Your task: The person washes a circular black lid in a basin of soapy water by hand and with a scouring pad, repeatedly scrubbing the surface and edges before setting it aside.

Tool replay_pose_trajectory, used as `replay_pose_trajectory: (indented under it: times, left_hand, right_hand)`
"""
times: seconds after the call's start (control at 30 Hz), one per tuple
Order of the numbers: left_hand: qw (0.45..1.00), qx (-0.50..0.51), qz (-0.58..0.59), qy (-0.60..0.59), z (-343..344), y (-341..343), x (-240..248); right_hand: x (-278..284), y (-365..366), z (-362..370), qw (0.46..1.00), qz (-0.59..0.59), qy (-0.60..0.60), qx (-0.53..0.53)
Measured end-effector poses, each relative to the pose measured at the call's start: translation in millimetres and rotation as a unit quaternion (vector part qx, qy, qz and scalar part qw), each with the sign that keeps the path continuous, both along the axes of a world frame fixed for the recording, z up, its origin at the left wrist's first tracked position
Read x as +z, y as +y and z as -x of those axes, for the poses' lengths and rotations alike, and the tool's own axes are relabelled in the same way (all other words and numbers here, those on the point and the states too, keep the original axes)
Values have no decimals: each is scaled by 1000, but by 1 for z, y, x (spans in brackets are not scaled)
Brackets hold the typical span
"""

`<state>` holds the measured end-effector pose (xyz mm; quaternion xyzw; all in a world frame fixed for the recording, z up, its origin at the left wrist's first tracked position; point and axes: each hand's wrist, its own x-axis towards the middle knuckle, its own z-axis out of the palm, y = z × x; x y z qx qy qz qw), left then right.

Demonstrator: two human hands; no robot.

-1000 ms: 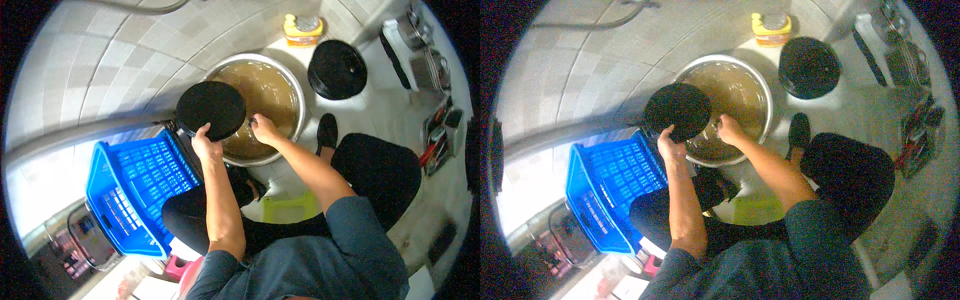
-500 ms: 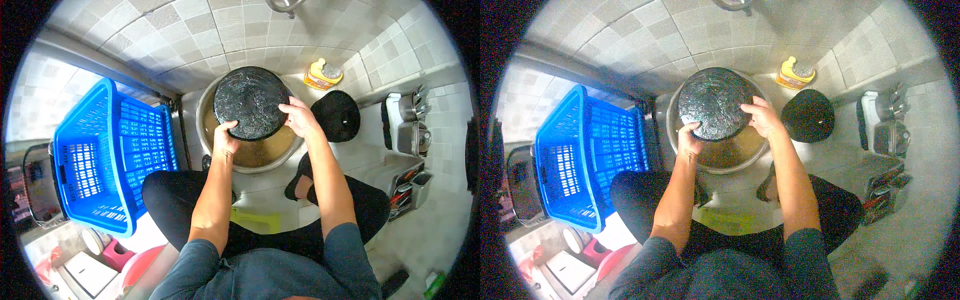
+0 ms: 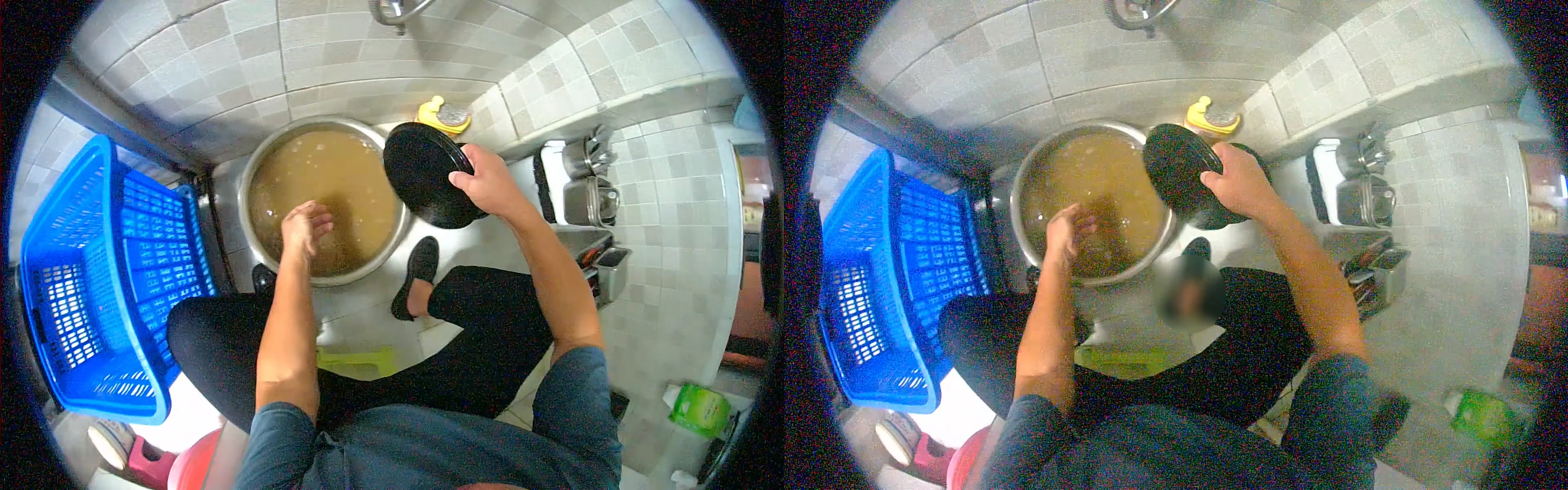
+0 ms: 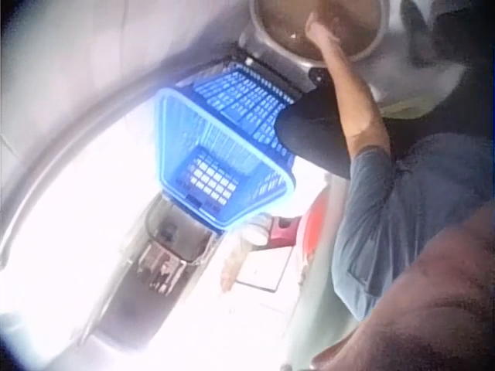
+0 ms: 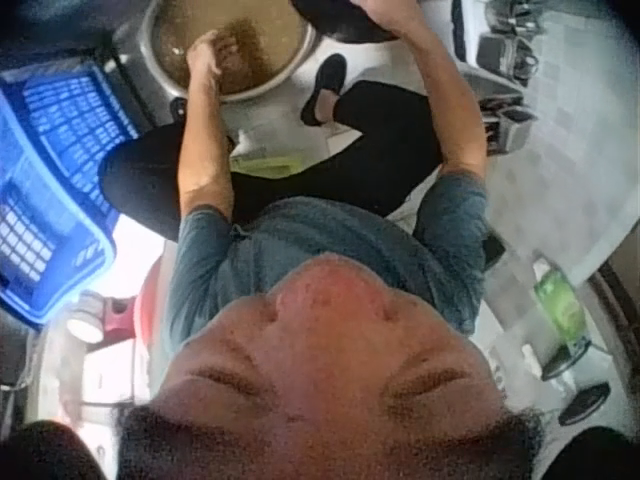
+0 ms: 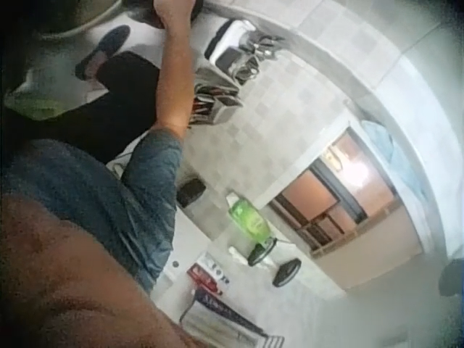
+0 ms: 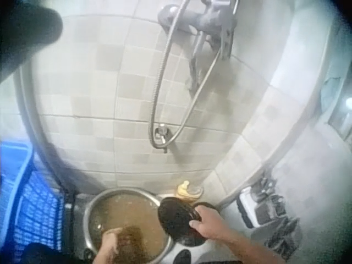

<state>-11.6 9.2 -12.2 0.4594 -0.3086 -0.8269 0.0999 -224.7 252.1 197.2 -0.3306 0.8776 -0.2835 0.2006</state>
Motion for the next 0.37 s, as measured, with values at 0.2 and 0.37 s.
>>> replay_pose_trajectory:
  times: [0.2, 0.37]
  left_hand:
    - [999, 0, -25, -31, 2, 1, -23]
    - [1000, -2, -14, -27, -1, -4, -29]
  right_hand:
    - [-42, 41, 40, 953, -202, 224, -25]
    - [-76, 63, 61, 923, -279, 258, -65]
